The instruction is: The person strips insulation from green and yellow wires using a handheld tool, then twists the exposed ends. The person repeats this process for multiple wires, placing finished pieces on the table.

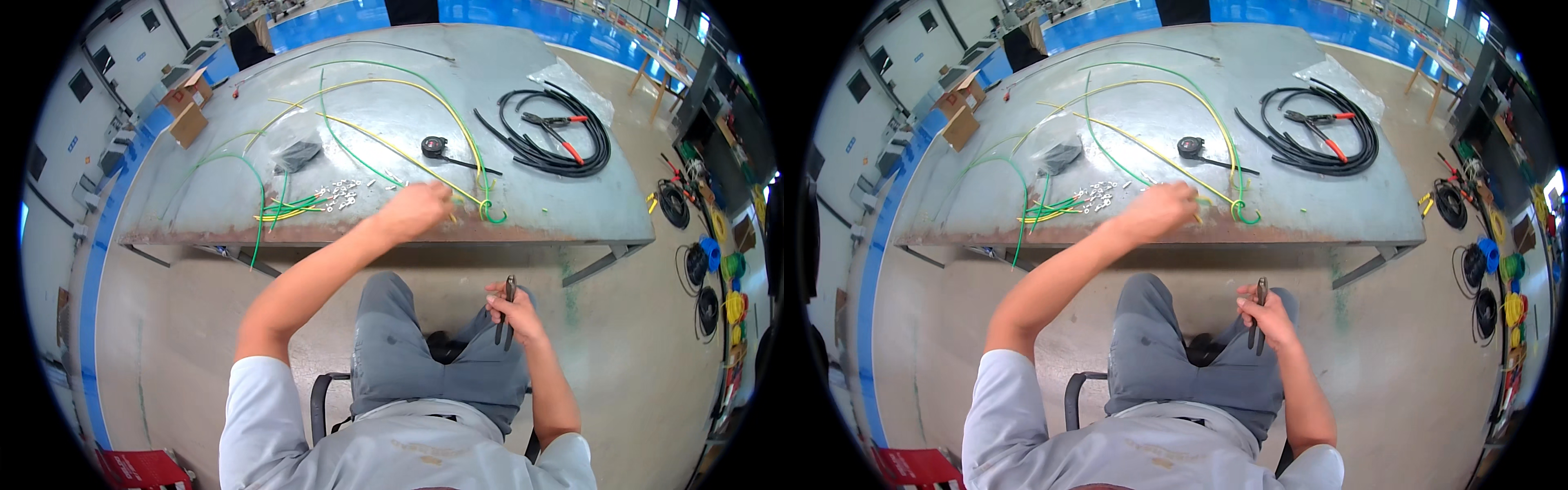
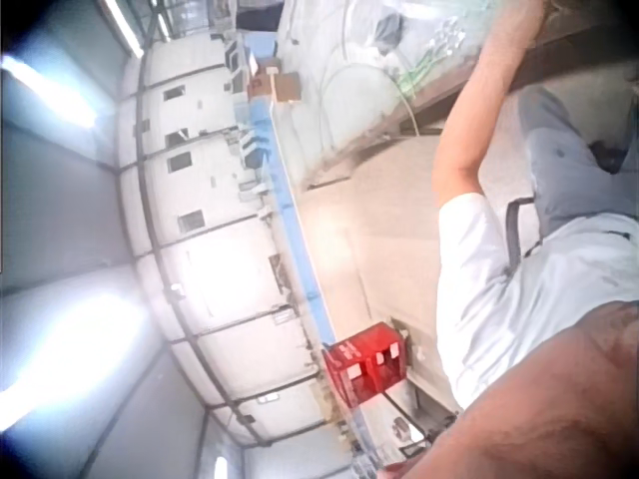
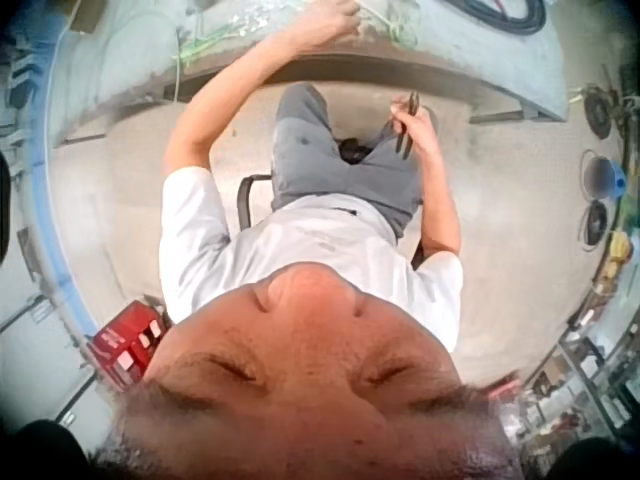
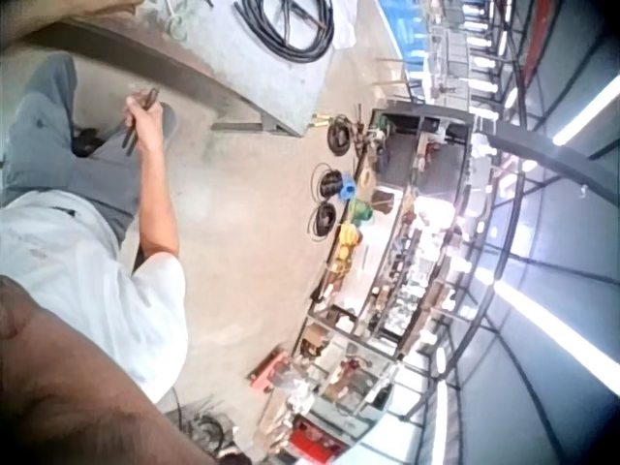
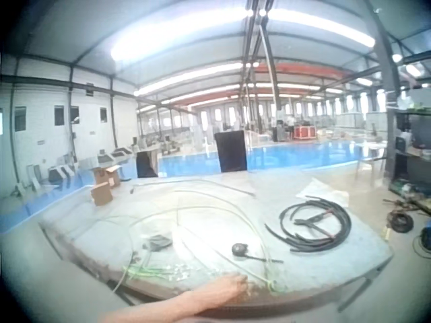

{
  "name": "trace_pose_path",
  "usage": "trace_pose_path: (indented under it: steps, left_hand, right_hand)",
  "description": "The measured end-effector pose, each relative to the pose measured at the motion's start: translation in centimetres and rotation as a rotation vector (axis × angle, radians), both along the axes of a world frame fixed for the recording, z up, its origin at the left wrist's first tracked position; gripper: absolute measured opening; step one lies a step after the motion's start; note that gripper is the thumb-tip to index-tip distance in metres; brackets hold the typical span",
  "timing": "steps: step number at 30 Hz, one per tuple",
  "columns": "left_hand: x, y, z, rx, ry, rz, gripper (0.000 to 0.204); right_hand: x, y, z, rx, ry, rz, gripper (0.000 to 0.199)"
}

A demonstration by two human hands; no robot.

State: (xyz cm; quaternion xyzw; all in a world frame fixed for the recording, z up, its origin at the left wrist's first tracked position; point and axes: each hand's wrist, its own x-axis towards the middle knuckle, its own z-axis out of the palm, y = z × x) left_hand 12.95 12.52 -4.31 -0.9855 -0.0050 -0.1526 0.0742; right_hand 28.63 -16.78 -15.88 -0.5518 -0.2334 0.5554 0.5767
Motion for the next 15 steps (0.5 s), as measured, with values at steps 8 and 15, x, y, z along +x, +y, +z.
trace_pose_path:
  steps: [8,15]
  left_hand:
    - [-6.7,-5.8,8.2,-0.349,-0.450,0.412,0.013]
    - [-8.6,-11.5,3.2,-0.664,-0.488,0.218,0.015]
  right_hand:
    - [-1.9,1.3,3.6,0.230,0.020,-0.070,0.031]
    - [-4.3,2.6,5.1,0.164,-0.330,0.191,0.040]
